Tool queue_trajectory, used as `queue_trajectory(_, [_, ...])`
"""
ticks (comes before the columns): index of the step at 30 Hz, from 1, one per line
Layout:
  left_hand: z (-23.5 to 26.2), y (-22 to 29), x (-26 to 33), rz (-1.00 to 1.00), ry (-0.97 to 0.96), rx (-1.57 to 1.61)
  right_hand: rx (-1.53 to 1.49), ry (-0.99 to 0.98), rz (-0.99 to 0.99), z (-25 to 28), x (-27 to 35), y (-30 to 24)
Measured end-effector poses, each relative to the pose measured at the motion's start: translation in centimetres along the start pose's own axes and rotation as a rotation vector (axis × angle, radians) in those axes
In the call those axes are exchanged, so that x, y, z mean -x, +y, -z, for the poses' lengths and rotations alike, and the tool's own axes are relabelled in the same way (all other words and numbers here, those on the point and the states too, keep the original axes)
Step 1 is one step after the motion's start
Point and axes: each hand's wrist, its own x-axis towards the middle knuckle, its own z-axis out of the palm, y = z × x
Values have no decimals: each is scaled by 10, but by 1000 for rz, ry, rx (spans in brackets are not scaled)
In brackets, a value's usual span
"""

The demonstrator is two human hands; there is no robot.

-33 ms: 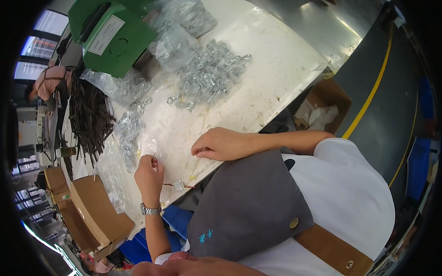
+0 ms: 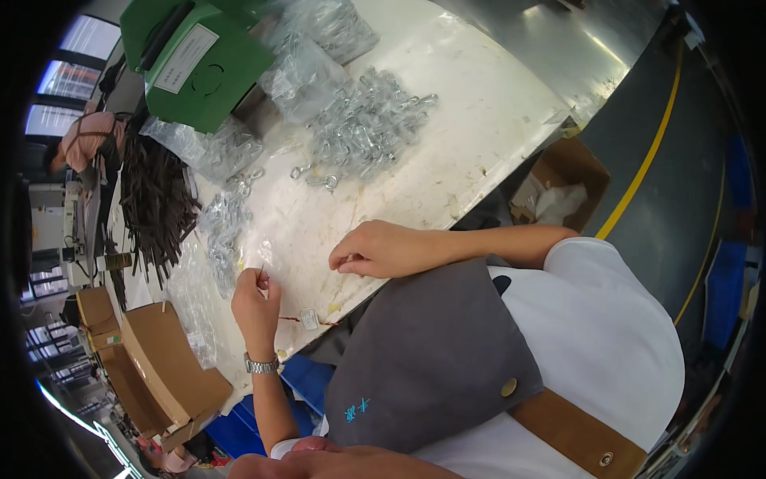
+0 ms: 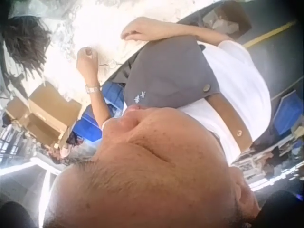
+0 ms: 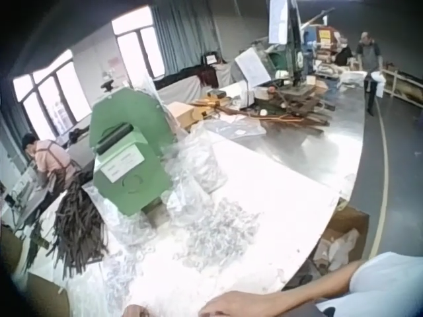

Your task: Assemble small metal components onto thin wires at a workshop station.

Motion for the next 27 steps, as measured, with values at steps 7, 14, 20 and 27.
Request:
queue_trajectory(7, [57, 25, 3, 484, -98, 1270, 66, 224, 253, 0, -38, -11])
queue_trajectory(14, [14, 63, -10, 424, -145, 1544, -495, -240, -128, 10, -52, -9])
queue_trajectory(20, [3, 82, -17, 429, -73, 1424, -420, -74, -116, 10, -42, -2])
queue_trajectory(27, [-11, 101, -7, 525, 182, 1286, -268, -1, -169, 23, -36, -14])
